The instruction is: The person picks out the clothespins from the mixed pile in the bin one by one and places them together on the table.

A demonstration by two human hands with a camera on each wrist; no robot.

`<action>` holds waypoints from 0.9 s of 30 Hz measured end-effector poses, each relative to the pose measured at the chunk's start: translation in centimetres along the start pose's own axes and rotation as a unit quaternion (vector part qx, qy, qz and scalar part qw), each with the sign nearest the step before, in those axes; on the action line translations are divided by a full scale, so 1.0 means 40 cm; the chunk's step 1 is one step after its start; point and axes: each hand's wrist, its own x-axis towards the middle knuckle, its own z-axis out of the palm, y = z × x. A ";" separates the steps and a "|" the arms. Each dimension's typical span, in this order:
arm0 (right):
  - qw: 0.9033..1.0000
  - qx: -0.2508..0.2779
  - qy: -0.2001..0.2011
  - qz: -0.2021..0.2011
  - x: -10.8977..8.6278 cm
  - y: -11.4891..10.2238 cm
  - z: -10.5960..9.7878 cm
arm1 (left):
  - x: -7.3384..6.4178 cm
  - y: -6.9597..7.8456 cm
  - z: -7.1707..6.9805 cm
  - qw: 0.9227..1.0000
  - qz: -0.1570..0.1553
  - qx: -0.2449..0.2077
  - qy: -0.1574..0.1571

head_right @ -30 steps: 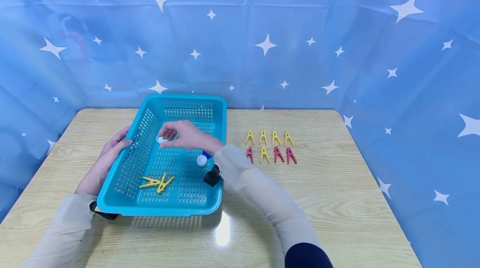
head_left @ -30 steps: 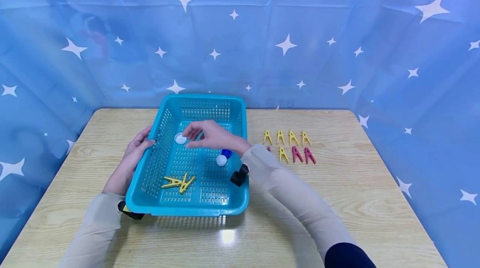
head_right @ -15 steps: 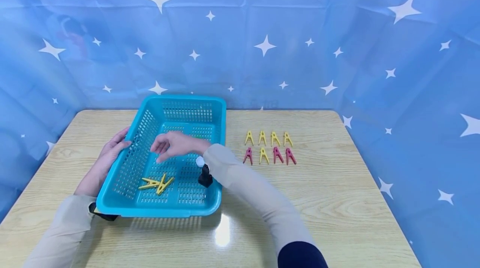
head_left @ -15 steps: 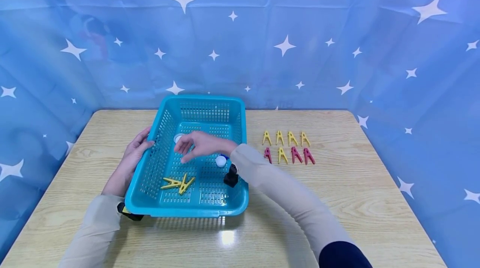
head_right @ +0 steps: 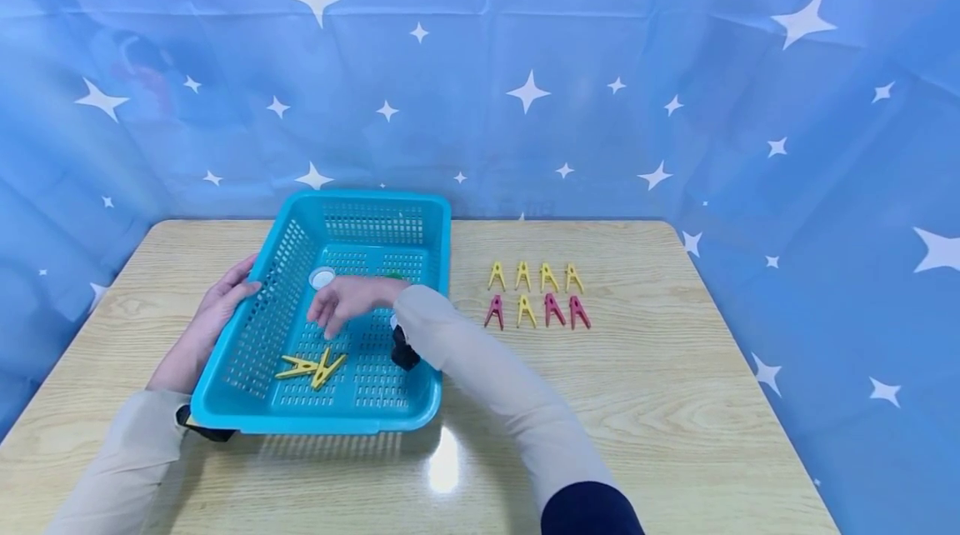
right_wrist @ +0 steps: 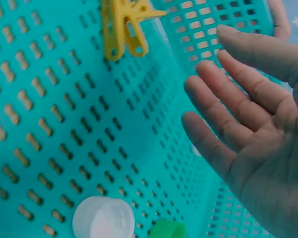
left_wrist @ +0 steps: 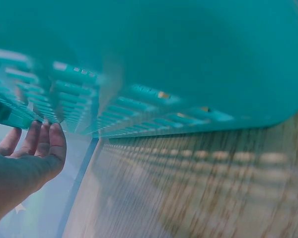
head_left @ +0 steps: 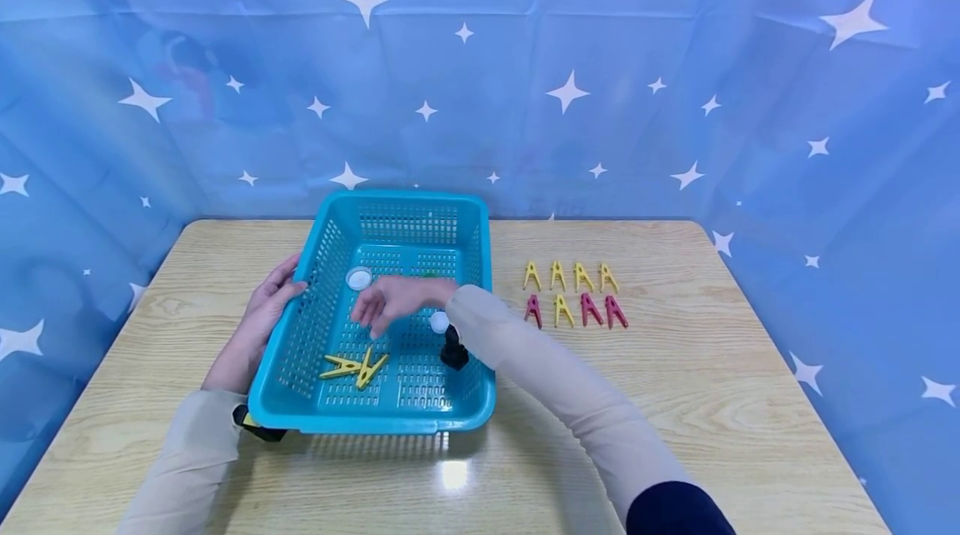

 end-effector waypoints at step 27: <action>0.983 -0.171 -0.060 0.018 0.040 0.014 0.059 | -0.001 -0.003 -0.002 1.000 0.004 -0.013 -0.002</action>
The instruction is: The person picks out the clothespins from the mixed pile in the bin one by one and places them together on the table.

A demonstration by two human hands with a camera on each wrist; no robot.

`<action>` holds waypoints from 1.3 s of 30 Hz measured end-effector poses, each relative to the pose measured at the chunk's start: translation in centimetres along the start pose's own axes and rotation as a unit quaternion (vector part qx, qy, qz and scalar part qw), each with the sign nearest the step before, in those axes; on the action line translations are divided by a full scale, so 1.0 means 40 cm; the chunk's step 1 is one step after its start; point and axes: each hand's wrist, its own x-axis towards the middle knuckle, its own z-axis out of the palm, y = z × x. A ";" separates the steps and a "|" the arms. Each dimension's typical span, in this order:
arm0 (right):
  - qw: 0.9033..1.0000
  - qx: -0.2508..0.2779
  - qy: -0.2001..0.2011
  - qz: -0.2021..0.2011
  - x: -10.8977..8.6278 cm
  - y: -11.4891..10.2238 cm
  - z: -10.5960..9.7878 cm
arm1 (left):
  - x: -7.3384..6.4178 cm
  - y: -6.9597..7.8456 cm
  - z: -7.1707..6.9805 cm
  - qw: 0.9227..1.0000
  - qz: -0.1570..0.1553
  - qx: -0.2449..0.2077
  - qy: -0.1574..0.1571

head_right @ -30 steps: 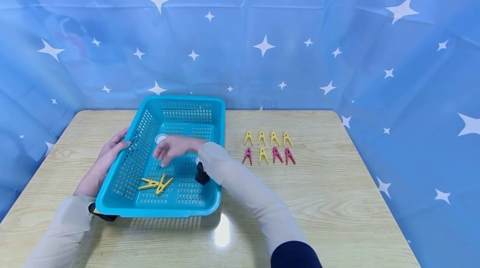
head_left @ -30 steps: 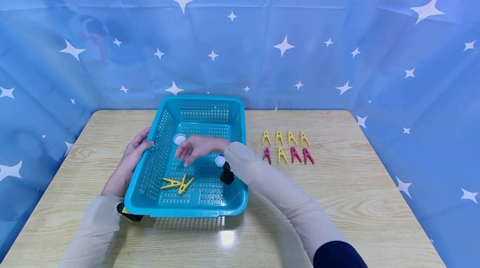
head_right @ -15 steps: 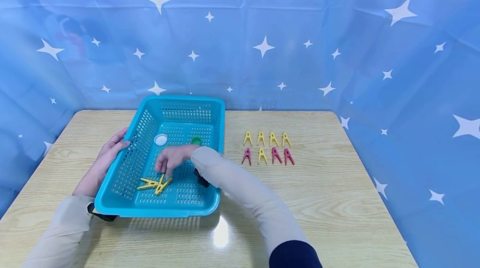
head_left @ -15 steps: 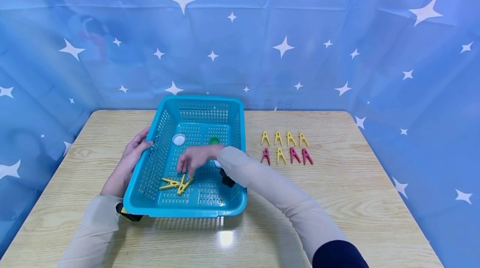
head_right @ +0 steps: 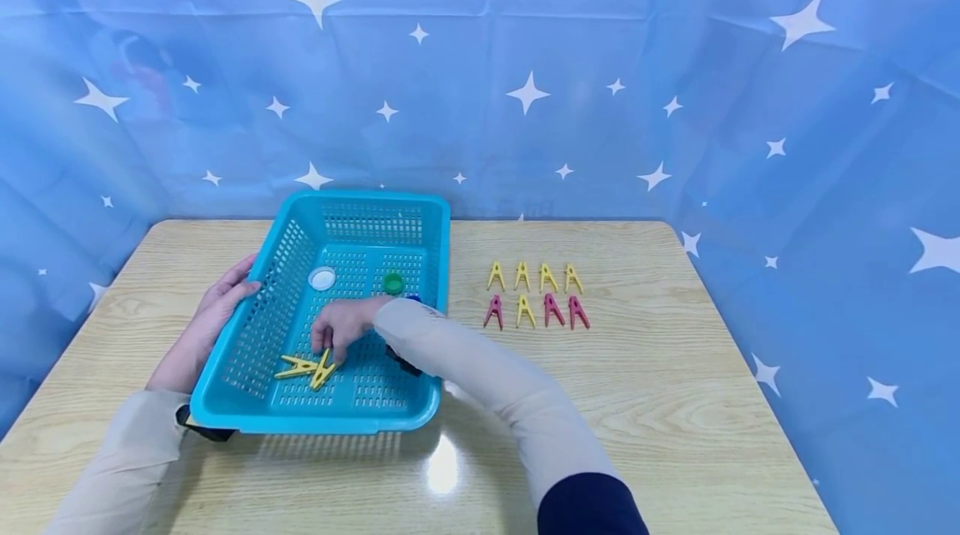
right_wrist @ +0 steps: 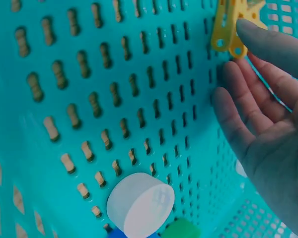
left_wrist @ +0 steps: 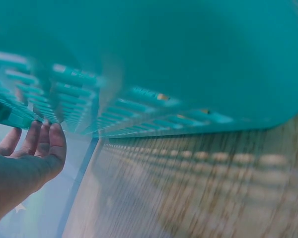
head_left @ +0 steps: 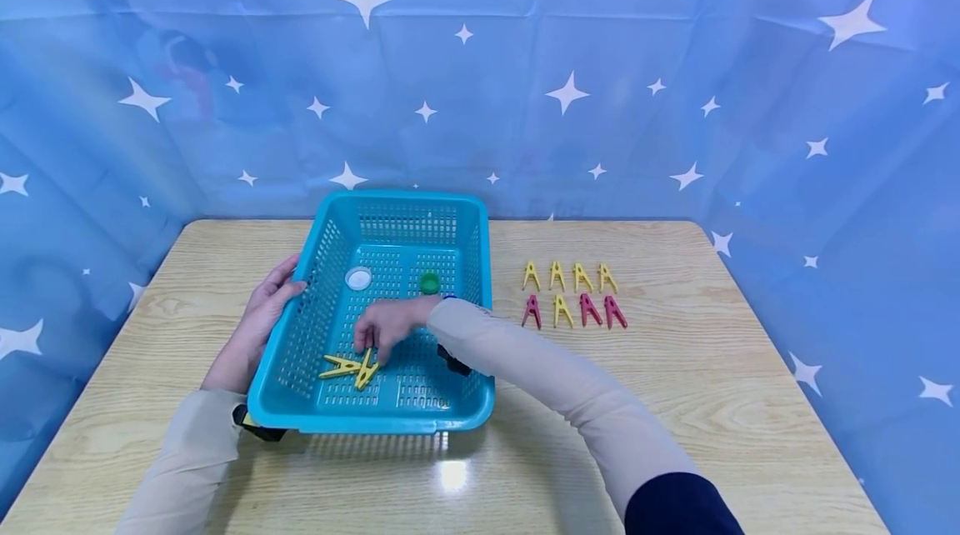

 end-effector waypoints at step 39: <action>0.998 -0.054 0.026 0.007 -0.004 -0.016 -0.012 | -0.006 0.003 0.008 1.000 0.016 0.021 0.000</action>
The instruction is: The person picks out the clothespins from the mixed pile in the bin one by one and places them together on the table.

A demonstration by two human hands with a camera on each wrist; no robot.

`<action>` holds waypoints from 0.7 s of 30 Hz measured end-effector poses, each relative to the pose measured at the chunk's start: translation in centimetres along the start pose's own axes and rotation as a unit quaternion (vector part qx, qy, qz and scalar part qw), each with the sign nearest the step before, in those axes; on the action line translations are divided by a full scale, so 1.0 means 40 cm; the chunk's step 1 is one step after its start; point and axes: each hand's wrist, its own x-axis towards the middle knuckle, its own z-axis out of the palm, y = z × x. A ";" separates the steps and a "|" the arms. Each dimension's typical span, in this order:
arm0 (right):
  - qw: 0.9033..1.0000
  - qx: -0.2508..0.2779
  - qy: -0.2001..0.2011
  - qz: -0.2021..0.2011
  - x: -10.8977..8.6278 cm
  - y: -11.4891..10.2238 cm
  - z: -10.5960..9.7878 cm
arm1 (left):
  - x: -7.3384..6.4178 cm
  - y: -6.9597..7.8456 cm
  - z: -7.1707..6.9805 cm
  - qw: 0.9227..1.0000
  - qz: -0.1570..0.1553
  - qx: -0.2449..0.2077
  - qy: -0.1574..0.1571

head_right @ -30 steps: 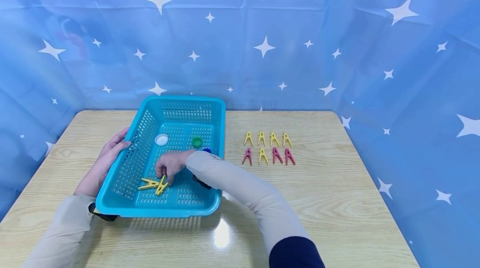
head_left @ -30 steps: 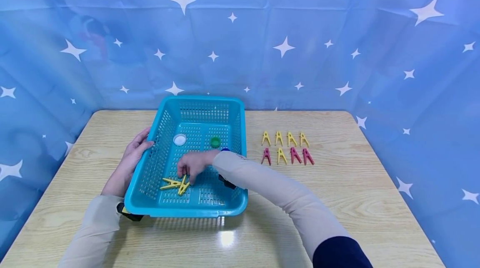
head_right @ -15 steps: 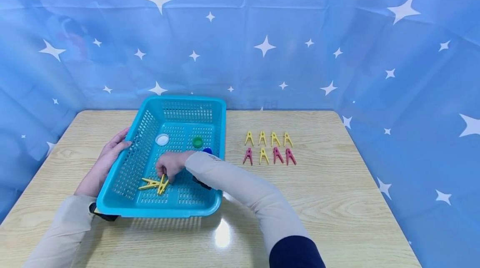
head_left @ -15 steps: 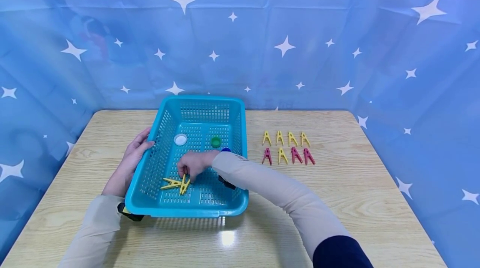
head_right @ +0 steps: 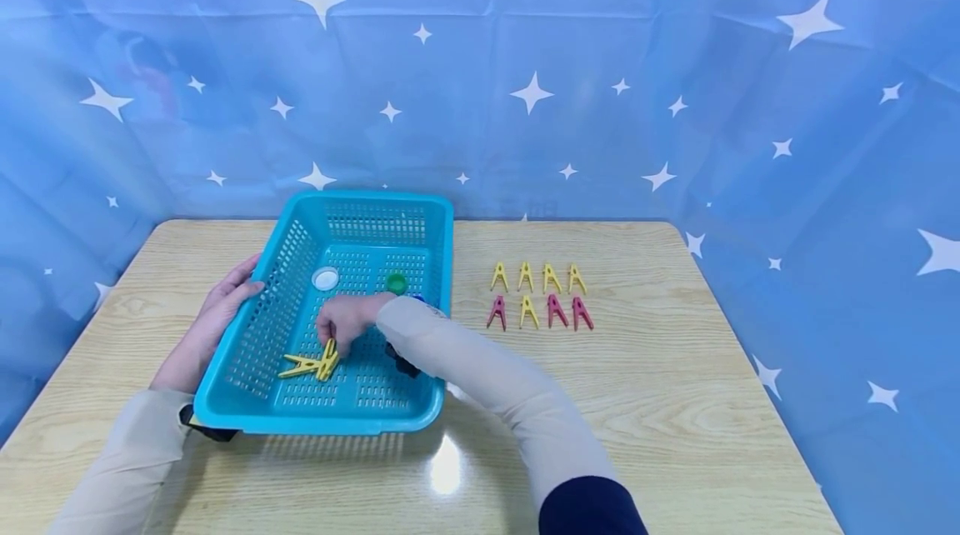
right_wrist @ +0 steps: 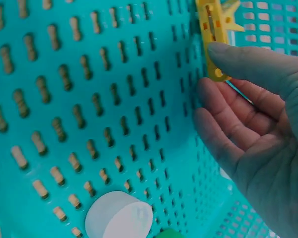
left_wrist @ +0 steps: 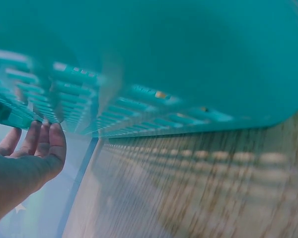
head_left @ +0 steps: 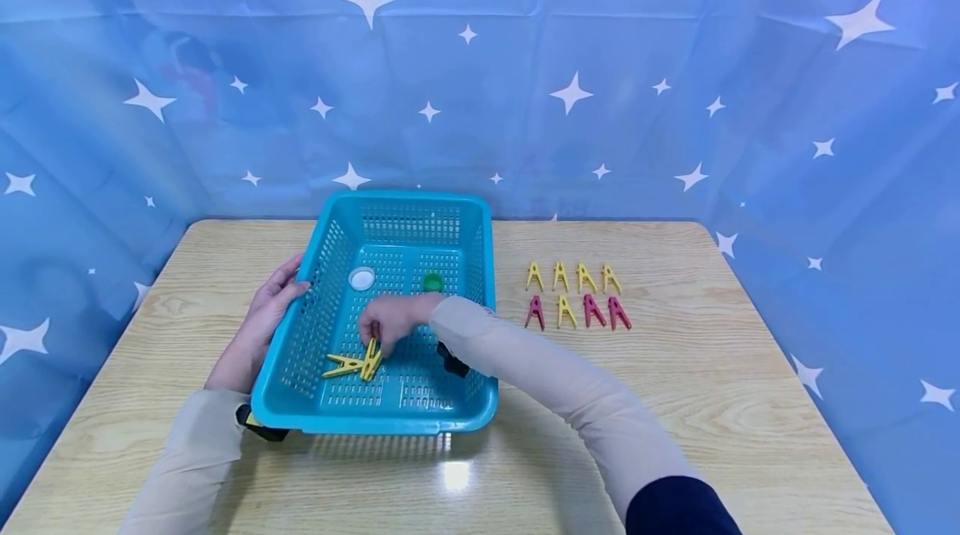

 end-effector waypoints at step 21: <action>0.989 0.049 0.139 -0.003 -0.077 0.009 -0.080 | 0.000 0.002 -0.001 1.000 -0.012 0.001 0.004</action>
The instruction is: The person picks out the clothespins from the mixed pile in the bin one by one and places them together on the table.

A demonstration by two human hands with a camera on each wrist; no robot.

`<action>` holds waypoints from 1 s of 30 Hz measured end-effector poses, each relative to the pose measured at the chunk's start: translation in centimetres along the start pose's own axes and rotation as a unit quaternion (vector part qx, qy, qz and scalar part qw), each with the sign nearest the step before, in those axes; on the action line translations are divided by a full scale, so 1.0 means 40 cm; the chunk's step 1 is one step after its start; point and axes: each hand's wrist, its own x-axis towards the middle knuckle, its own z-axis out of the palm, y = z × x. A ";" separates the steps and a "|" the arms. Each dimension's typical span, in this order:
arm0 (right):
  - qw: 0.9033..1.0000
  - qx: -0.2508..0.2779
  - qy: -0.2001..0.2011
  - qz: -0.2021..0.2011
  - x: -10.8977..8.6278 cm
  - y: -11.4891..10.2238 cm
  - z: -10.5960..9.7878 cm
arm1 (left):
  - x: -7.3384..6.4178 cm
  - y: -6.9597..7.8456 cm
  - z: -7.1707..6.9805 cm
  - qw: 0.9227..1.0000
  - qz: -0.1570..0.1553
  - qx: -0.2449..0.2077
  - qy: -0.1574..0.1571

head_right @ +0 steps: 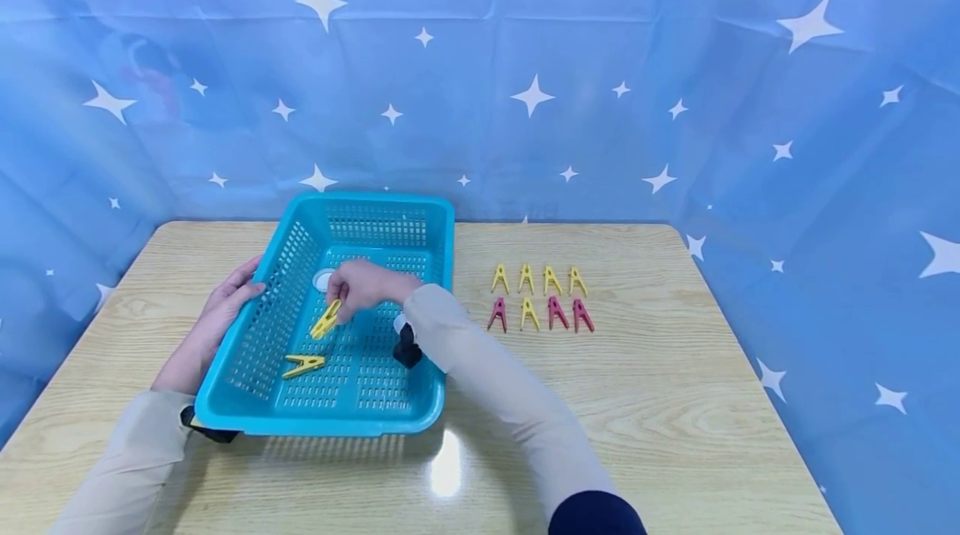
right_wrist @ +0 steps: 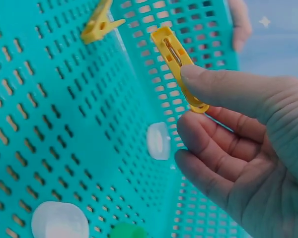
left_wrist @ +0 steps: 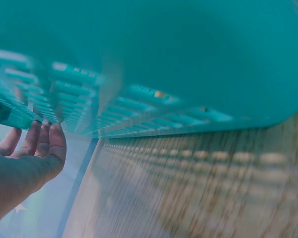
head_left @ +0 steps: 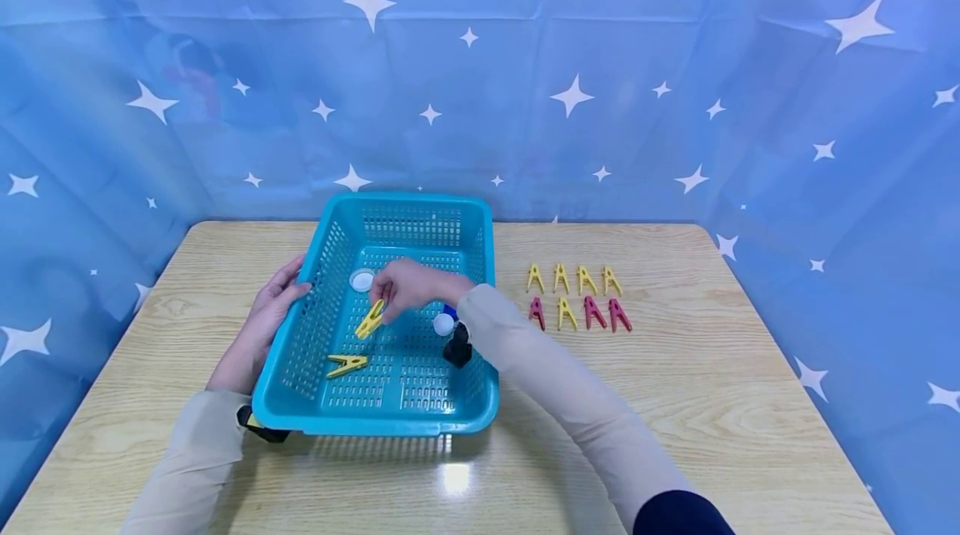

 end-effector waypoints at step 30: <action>0.975 0.014 0.213 0.065 -0.174 -0.028 -0.071 | -0.004 -0.001 0.000 1.000 0.009 0.021 -0.006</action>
